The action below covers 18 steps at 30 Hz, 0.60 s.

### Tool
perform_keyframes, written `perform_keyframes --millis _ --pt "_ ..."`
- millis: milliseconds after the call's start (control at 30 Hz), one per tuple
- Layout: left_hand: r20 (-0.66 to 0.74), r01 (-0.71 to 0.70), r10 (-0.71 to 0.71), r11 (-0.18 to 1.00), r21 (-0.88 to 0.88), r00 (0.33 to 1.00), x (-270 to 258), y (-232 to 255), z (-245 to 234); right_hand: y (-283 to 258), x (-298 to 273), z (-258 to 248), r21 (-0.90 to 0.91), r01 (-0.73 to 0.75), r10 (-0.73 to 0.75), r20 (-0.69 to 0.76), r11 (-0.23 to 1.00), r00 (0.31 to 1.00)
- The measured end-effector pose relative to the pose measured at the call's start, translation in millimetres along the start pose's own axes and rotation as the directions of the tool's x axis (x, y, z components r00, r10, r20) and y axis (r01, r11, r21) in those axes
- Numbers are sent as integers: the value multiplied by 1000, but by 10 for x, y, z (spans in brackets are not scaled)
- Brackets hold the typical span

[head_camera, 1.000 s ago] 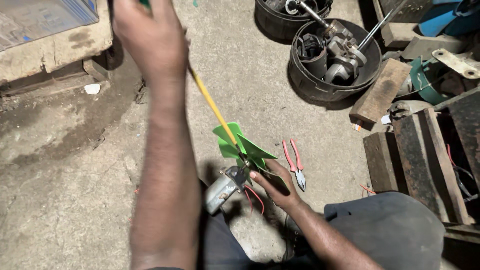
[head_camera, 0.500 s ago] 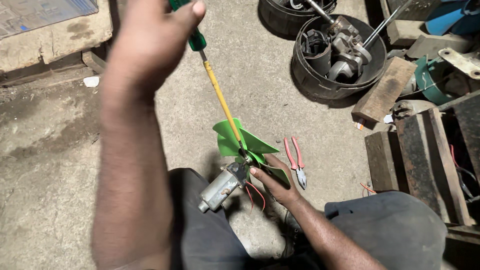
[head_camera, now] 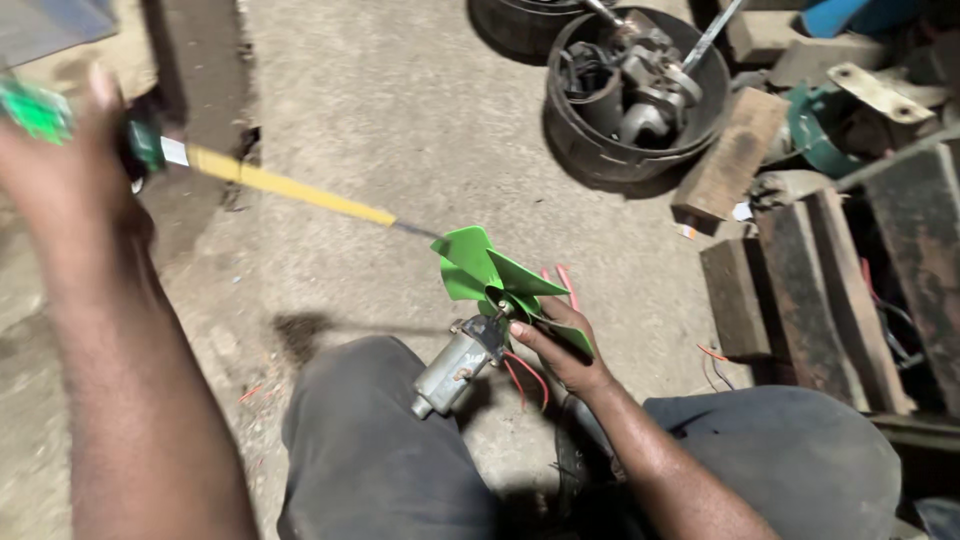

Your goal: The person assembles a small motor and fan blades by hand using a screwdriver and pliers.

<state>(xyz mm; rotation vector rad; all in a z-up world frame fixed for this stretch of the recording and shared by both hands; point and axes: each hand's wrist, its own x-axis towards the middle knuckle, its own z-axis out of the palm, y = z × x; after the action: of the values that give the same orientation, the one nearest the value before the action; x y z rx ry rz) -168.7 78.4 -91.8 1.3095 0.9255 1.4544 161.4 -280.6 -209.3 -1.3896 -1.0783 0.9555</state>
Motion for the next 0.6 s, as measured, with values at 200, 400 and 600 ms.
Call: perform_keyframes --millis 200,400,600 --pt "-491 692 -573 716 89 656 -1595 -2822 -466 48 -24 -436 81 -185 191 -79 979 978" --pt "418 -234 -598 363 902 684 -2390 -3043 -407 14 -66 -570 25 -194 196 -70 981 978" --pt "555 404 -774 633 660 305 -1488 -1834 608 52 152 -642 -228 -164 167 -7 960 986"
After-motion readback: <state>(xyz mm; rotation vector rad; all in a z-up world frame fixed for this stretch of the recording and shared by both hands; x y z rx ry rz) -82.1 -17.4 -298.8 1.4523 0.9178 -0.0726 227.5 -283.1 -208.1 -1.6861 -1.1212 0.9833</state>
